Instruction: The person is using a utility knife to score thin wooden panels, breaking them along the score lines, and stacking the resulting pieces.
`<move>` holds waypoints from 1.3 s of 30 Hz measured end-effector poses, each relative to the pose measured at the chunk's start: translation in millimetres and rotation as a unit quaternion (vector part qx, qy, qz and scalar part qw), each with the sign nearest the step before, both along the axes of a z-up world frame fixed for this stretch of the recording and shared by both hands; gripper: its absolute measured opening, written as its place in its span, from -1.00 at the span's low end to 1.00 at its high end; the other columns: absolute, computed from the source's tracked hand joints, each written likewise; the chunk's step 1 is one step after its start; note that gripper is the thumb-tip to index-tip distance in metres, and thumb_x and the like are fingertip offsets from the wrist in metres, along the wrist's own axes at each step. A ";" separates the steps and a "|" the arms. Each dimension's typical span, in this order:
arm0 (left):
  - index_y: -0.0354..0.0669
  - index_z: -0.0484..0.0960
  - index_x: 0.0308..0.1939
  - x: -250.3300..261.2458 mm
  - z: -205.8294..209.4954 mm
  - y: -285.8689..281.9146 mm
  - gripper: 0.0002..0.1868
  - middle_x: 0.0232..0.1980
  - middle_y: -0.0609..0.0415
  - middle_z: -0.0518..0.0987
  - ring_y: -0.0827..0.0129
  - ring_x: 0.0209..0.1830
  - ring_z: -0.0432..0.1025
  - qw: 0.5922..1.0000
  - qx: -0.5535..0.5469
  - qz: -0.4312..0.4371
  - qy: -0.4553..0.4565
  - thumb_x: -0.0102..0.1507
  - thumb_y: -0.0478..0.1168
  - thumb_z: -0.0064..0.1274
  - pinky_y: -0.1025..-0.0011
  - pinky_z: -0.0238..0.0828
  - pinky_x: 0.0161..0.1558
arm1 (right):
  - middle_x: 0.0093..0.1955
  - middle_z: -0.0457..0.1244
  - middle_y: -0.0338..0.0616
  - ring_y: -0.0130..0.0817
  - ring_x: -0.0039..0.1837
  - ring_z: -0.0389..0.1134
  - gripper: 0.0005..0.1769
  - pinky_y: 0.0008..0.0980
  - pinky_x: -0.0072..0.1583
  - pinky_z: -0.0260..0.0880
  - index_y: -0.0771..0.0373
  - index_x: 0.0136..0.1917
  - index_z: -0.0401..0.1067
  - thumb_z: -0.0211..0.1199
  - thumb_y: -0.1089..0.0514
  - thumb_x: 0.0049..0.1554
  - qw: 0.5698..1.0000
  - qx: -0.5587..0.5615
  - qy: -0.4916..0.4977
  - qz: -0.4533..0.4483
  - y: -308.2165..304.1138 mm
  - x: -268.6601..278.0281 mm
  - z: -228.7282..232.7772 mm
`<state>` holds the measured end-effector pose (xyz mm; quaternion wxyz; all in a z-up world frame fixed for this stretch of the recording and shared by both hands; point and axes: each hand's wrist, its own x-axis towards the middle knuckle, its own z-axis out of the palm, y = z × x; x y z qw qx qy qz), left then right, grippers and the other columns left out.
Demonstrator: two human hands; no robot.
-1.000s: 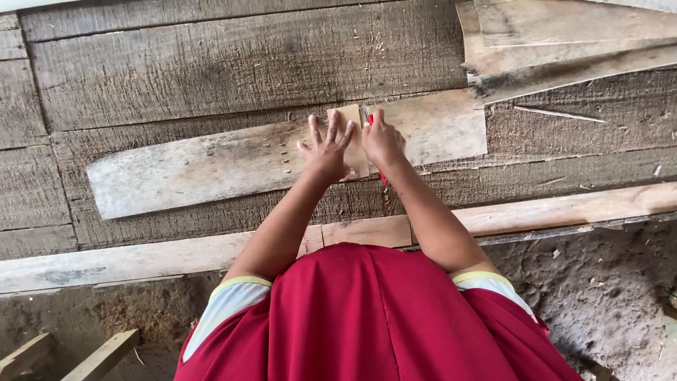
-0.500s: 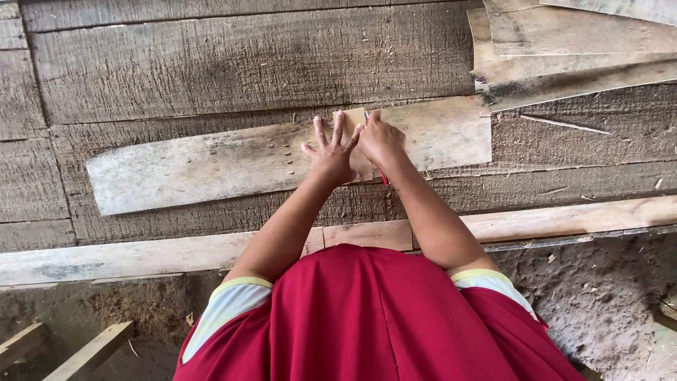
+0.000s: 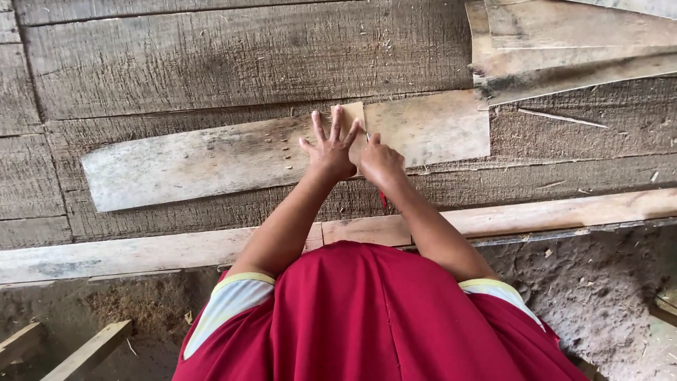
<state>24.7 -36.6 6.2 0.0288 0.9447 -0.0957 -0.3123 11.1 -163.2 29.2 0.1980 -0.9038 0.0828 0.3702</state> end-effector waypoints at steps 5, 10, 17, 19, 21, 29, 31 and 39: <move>0.48 -0.15 0.64 -1.3 6.9 -1.1 0.19 0.70 0.06 -0.46 -0.42 0.59 -0.56 1.000 0.001 0.000 0.002 0.06 0.09 0.27 -0.67 -0.01 0.20 | -0.01 0.36 0.40 0.31 0.13 0.43 -0.51 0.26 0.28 0.31 0.46 0.38 0.10 -0.30 0.19 0.25 1.000 0.007 0.019 -0.015 3.2 -30.8 41.0; 0.50 -0.19 0.65 -3.2 17.7 -1.9 0.21 0.70 0.08 -0.51 -0.42 0.58 -0.61 1.000 0.001 0.002 0.000 0.05 0.15 0.25 -0.71 -0.06 0.19 | -0.06 0.39 0.29 0.27 0.12 0.45 -0.53 0.22 0.19 0.38 0.46 0.36 0.07 -0.18 0.23 0.21 0.998 -0.038 0.003 0.047 -9.7 -67.3 -3.4; 0.40 -0.18 0.66 -7.3 16.0 2.0 0.19 0.70 0.00 -0.49 -0.46 0.57 -0.60 0.999 -0.027 -0.001 -0.022 0.08 0.14 0.25 -0.70 0.05 0.14 | -0.02 0.39 0.32 0.28 0.14 0.45 -0.59 0.19 0.16 0.39 0.32 0.28 0.08 -0.23 0.13 0.21 0.998 -0.037 0.034 0.045 -14.9 -96.8 -17.9; 0.38 -0.17 0.66 -2.2 -5.1 2.7 0.19 0.70 -0.02 -0.48 -0.46 0.57 -0.59 0.999 -0.034 -0.003 -0.016 0.09 0.12 0.26 -0.70 0.06 0.14 | 0.01 0.39 0.33 0.29 0.16 0.44 -0.58 0.18 0.17 0.38 0.30 0.30 0.08 -0.26 0.12 0.21 0.998 -0.031 0.044 0.042 -24.4 -99.3 -30.6; 0.41 -0.22 0.66 0.5 -35.1 4.6 0.24 0.69 0.01 -0.53 -0.47 0.56 -0.62 1.000 -0.025 -0.010 -0.002 0.11 0.19 0.35 -0.75 0.02 0.10 | 0.01 0.39 0.28 0.29 0.15 0.43 -0.46 0.24 0.16 0.33 0.29 0.35 0.10 -0.18 -0.04 0.20 0.997 -0.017 0.068 0.035 -38.9 -101.0 -49.0; 0.40 -0.18 0.65 -4.1 -1.3 -0.3 0.29 0.69 -0.02 -0.49 -0.50 0.57 -0.59 1.000 -0.019 -0.003 -0.014 0.04 0.22 0.40 -0.69 0.06 0.14 | -0.30 0.27 0.04 0.06 -0.21 0.38 -0.61 -0.05 -0.09 0.36 0.35 0.34 0.13 -0.23 0.12 0.33 0.995 0.045 -0.078 -0.053 -17.8 9.1 4.4; 0.43 -0.18 0.65 -6.4 -3.5 0.8 0.31 0.70 -0.01 -0.49 -0.49 0.57 -0.57 1.000 -0.013 -0.004 -0.012 0.02 0.26 0.41 -0.70 0.05 0.13 | -0.19 0.34 0.19 0.25 -0.01 0.46 -0.62 0.11 0.07 0.41 0.31 0.31 0.12 -0.22 0.09 0.32 0.996 0.037 -0.080 -0.034 -8.2 26.2 3.3; 0.46 -0.16 0.64 -0.3 -2.9 0.7 0.35 0.70 0.03 -0.49 -0.47 0.58 -0.56 1.000 -0.015 0.001 0.002 -0.04 0.36 0.40 -0.66 0.10 0.16 | 0.08 0.35 0.32 0.29 0.25 0.38 -0.48 0.25 0.25 0.30 0.18 0.37 -0.01 -0.28 -0.07 0.23 1.000 -0.003 -0.025 -0.007 -5.3 59.5 -49.0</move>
